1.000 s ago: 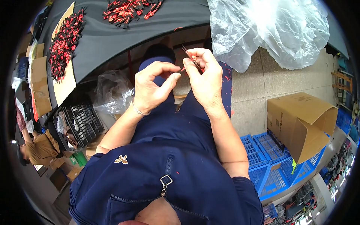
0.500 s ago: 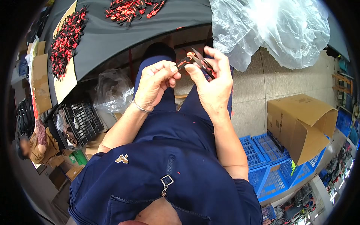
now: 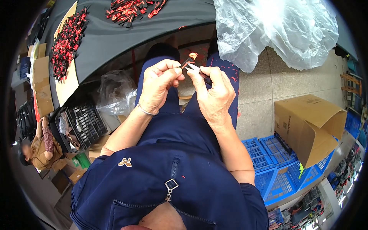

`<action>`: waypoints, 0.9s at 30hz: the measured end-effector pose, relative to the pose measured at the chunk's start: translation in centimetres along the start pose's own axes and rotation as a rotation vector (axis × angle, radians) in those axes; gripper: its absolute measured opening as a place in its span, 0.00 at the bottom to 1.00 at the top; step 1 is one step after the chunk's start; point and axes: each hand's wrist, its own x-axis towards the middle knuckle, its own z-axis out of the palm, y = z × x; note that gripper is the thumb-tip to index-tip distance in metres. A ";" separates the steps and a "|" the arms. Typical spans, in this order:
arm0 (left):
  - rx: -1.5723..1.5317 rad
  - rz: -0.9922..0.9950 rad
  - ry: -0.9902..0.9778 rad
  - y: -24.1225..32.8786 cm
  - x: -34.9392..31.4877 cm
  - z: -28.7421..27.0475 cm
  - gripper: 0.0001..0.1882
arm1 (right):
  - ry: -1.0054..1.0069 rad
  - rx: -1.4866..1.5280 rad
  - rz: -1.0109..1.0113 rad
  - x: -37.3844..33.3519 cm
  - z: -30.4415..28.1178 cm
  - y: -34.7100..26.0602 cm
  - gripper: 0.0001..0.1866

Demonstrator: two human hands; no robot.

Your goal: The person uses a pair of pliers to trim and process small red and black components, picking them from a pile and placing them onto the table surface after manipulation.

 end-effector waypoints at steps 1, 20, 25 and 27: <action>0.016 0.013 -0.006 0.1 0.0 0.1 0.06 | 0.021 -0.044 -0.069 0.1 0.0 0.2 0.10; 0.099 0.044 0.034 1.7 0.6 -2.4 0.07 | -0.072 0.385 0.240 1.3 0.3 0.2 0.06; -0.250 0.508 0.009 4.7 2.8 -12.0 0.12 | -0.095 0.366 0.291 1.2 0.2 0.3 0.07; -0.779 0.522 0.063 8.3 2.5 -13.1 0.16 | -0.116 0.365 0.302 1.3 0.4 -0.3 0.07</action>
